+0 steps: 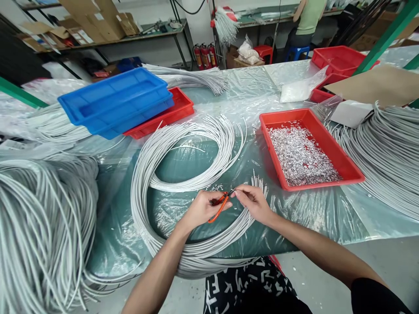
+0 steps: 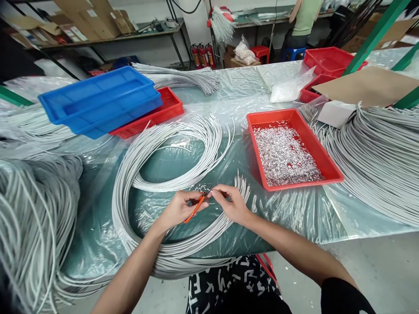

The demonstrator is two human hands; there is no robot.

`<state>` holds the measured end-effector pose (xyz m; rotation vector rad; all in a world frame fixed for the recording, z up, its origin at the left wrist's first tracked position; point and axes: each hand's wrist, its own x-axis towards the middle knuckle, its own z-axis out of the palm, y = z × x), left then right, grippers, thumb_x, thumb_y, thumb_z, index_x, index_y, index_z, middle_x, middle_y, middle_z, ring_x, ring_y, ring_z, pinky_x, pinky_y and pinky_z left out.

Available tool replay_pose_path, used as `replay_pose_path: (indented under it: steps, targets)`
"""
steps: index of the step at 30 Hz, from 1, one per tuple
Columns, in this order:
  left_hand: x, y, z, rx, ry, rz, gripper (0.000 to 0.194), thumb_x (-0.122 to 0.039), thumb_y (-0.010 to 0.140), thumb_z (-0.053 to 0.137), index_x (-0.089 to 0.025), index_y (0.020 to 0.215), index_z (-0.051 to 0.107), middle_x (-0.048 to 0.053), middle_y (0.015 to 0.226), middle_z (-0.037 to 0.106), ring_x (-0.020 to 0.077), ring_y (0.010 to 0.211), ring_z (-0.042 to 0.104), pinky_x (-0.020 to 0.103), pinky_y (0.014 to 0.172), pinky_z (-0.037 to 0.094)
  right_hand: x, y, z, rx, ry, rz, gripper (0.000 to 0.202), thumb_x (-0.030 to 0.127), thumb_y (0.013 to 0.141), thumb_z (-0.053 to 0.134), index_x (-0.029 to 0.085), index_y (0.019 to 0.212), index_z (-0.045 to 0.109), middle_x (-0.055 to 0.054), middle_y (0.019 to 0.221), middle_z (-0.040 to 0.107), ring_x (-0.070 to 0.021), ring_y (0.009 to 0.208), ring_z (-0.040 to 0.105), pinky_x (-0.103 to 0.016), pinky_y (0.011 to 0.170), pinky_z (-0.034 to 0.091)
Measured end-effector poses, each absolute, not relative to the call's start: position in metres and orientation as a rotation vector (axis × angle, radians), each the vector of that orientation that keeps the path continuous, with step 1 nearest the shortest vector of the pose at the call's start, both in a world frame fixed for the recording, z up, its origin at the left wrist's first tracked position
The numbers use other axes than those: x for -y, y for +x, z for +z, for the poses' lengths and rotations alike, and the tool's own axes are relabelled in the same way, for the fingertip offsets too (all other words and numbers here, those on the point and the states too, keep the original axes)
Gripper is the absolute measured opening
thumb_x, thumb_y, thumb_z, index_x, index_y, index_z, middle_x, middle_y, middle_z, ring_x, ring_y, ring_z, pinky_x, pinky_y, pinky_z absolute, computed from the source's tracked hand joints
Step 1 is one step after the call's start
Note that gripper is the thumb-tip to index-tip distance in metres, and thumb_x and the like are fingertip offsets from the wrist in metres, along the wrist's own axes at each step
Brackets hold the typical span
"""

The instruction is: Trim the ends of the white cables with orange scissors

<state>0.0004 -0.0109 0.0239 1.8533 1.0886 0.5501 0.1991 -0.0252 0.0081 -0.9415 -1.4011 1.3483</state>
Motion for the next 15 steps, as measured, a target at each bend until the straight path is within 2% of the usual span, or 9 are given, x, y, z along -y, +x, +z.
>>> replay_pose_path:
  steps: [5,10,15]
  targets:
    - [0.010,0.000,0.023,-1.097,1.825,0.549,0.038,-0.040,0.083,0.067,-0.012,0.061,0.053,-0.005,0.054,0.040,0.0067,0.051,0.034,0.019,0.048,0.024,0.018,0.209,0.013,1.462,-0.888,1.478,0.041,0.051,0.093,0.053,0.014,0.086,0.069,0.003,0.058,0.047,-0.0099,0.052,0.042,-0.022,0.049,0.033]
    - [0.010,-0.001,0.023,-1.071,1.831,0.541,0.040,-0.039,0.082,0.068,-0.012,0.058,0.051,-0.005,0.052,0.043,0.0068,0.050,0.036,0.020,0.048,0.025,0.012,0.214,0.014,1.447,-0.832,1.636,0.037,0.049,0.090,0.058,0.014,0.082,0.069,0.002,0.061,0.051,-0.0099,0.053,0.045,-0.022,0.049,0.036]
    - [0.010,0.001,0.023,-1.078,1.835,0.550,0.040,-0.036,0.082,0.068,-0.013,0.057,0.046,-0.006,0.054,0.037,0.0066,0.053,0.032,0.020,0.050,0.024,0.011,0.213,0.017,1.355,-0.813,1.685,0.035,0.047,0.086,0.064,0.014,0.078,0.072,0.002,0.059,0.054,-0.0093,0.051,0.043,-0.022,0.047,0.036]
